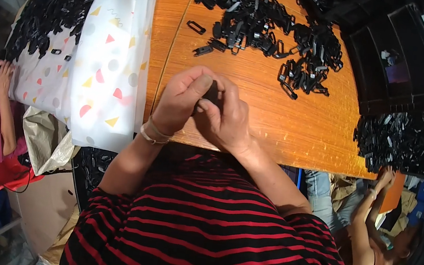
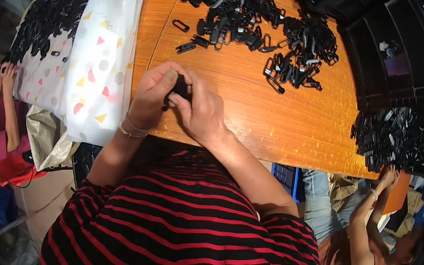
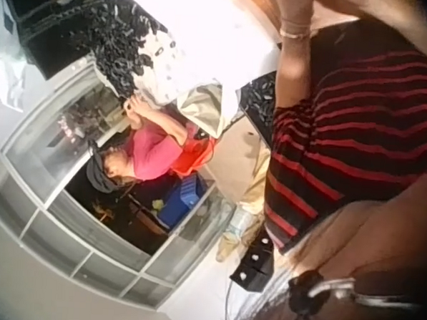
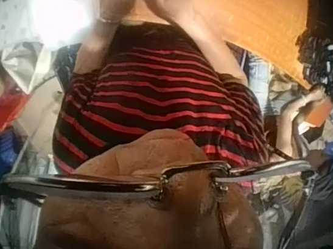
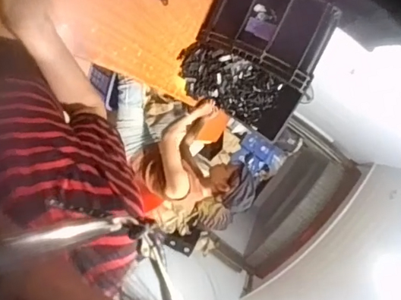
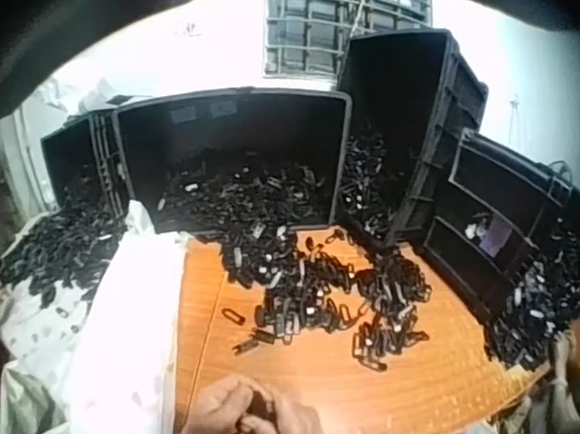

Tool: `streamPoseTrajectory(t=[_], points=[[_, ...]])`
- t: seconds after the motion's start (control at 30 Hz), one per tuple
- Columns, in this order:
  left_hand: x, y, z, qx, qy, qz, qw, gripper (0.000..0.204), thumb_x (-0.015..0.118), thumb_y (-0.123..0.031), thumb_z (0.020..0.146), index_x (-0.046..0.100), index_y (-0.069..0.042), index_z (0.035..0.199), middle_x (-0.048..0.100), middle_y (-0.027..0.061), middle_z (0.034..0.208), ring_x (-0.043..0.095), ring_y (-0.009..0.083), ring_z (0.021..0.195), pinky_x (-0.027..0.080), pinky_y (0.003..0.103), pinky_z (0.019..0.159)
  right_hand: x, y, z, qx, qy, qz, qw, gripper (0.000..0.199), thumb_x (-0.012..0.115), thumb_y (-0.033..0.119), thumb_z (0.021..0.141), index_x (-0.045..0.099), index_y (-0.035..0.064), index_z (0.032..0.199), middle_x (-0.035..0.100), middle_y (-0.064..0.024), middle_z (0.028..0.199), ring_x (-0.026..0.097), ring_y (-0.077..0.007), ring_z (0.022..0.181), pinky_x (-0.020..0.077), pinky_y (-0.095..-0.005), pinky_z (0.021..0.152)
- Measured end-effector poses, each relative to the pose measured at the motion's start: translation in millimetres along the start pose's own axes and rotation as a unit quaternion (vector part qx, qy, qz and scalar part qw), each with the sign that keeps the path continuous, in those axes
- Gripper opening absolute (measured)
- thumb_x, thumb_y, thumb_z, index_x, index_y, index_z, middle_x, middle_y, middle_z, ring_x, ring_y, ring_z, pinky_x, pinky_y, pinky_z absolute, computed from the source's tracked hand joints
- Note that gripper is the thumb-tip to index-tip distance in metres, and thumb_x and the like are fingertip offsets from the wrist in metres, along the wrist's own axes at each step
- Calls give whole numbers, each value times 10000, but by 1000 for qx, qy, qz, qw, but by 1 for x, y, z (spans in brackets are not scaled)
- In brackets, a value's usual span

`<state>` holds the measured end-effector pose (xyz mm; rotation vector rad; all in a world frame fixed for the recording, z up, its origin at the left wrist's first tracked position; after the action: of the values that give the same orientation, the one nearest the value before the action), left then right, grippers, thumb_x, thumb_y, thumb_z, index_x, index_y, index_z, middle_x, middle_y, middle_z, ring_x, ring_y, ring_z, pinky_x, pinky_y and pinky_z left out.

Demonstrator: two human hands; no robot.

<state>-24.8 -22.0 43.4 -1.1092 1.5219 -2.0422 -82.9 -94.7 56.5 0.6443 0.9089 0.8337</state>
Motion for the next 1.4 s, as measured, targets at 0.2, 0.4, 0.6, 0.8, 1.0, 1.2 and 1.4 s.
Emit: streamPoseTrajectory(t=[0.2,0.4,0.6,0.8,1.0,1.2,1.4], points=[[-41,11,-41,-135,-81,100,983,298,426,-243,1004,601,-38,876,582,-5,712,468,45,552,362,181,511,15,-9,-6,84,157,-20,984,427,716,145,824,534,43,1196,642,-133,865,661,-254,731,520,-331,638],[-136,-33,-181,-178,-118,261,942,320,479,-278,978,607,-33,817,579,15,663,490,76,547,362,204,517,-120,-64,-10,98,33,-343,934,245,714,189,806,664,49,1000,637,-138,940,644,-296,808,519,-394,675],[-285,40,-361,-374,-292,362,802,205,593,-208,934,618,-16,866,619,17,732,548,97,655,449,247,634,-143,-96,-1,124,11,-444,888,242,677,132,821,639,58,1048,619,-159,940,629,-357,765,516,-417,644],[-306,30,-376,-399,-239,453,761,220,643,-195,905,640,19,851,676,48,762,621,140,678,489,275,647,-82,-83,29,38,77,-306,948,192,651,64,842,646,17,1028,648,-177,946,637,-355,826,518,-392,703],[-160,-83,-166,-219,-143,364,894,173,589,-126,915,613,12,813,607,21,758,533,76,688,449,237,643,-64,-81,23,103,95,-223,965,125,635,22,848,663,-13,964,651,-168,920,646,-331,811,517,-382,702],[-61,-54,8,77,-88,589,799,234,707,-141,797,637,4,966,607,148,901,599,311,861,493,374,790,-41,-66,11,52,110,-313,942,125,662,38,823,676,6,943,625,-156,946,648,-342,693,540,-421,619],[-45,7,69,114,-67,699,702,237,714,-141,774,620,-5,944,606,141,931,561,329,975,480,403,784,-39,-64,4,47,152,-309,938,202,694,132,836,621,-12,957,614,-165,953,647,-348,770,534,-408,655]])
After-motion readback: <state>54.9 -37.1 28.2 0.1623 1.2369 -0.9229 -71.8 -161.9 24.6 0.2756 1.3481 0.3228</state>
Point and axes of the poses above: each hand's wrist, its own z-axis towards the middle knuckle, its own x-axis out of the palm, y = z × x, the point moved 10 cm from there along z, towards the middle knuckle
